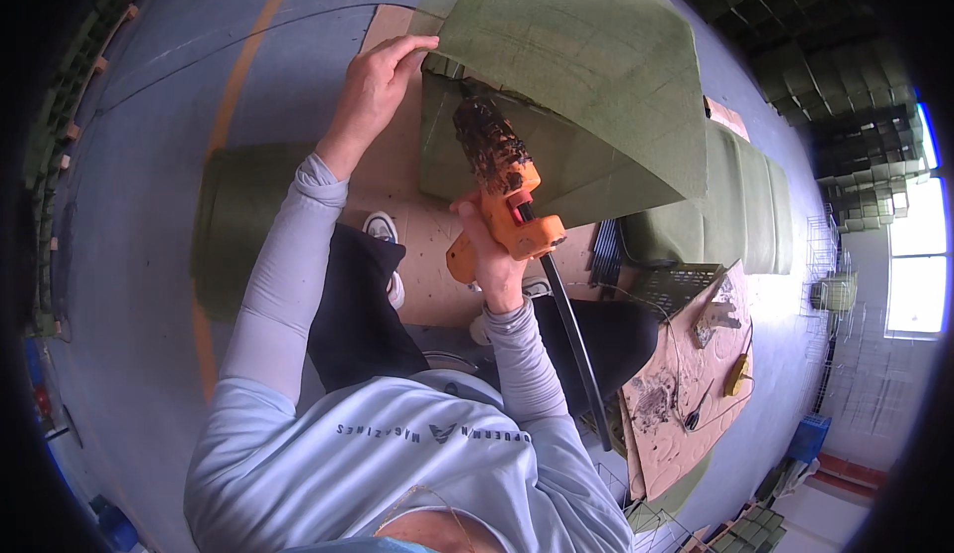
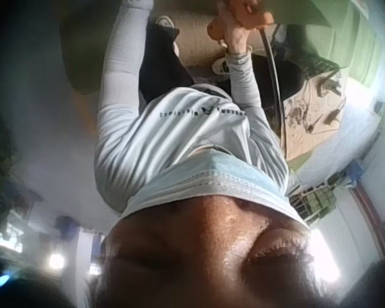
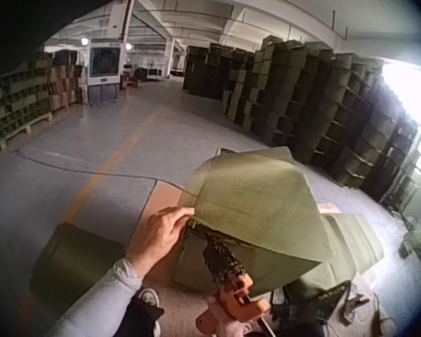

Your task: Apply adhesive to foam padding and wrap it with green fabric, smoothing the surface by hand.

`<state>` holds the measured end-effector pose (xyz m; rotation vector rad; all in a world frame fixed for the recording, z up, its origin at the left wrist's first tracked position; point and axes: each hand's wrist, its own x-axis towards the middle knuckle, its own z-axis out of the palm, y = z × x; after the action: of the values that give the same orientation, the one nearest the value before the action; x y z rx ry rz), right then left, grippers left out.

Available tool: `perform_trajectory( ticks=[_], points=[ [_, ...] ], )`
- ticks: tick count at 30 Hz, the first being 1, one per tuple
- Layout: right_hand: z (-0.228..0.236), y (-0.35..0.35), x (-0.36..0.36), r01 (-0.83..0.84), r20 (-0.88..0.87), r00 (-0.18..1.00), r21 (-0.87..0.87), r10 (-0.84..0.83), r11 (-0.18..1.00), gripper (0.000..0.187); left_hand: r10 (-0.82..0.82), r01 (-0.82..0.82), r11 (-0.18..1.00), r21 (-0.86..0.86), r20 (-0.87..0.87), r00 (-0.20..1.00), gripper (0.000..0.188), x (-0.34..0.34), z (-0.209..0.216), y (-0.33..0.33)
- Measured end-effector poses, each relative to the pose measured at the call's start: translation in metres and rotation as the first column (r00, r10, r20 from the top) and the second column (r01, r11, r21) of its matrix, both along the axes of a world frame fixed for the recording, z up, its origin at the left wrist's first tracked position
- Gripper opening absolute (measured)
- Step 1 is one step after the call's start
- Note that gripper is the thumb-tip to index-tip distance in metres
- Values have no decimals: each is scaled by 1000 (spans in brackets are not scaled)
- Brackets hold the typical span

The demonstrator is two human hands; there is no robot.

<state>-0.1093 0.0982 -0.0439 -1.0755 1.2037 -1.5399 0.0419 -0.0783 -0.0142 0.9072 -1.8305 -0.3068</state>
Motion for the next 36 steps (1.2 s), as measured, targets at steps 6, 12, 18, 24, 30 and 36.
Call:
perform_trajectory(
  ticks=[6, 12, 18, 24, 30, 36],
  points=[
    [-1, 2, -2, 23, 25, 999, 8, -23, 1000, 13, 16, -16, 1000, 5, -3, 1000, 19, -1, 0, 1],
    [-3, -3, 3, -14, 13, 1000, -19, 14, 1000, 14, 9, -9, 1000, -10, -11, 1000, 19, -5, 0, 2],
    [-7, -3, 4, -10, 62, 998, -35, 12, 999, 14, 29, -29, 1000, -8, -6, 1000, 19, -2, -1, 0],
    [-2, 4, -2, 34, 104, 994, 12, -35, 999, 15, 25, -25, 1000, 0, -14, 1000, 18, -3, -2, -1],
    [-4, 6, -6, 53, 74, 996, -24, -51, 998, 17, 20, -20, 1000, -9, -14, 1000, 19, -2, -3, -1],
    [-3, 10, -7, 76, 64, 995, -10, -76, 997, 17, 26, -27, 999, -33, -24, 999, 18, -3, -3, -1]
  ],
)
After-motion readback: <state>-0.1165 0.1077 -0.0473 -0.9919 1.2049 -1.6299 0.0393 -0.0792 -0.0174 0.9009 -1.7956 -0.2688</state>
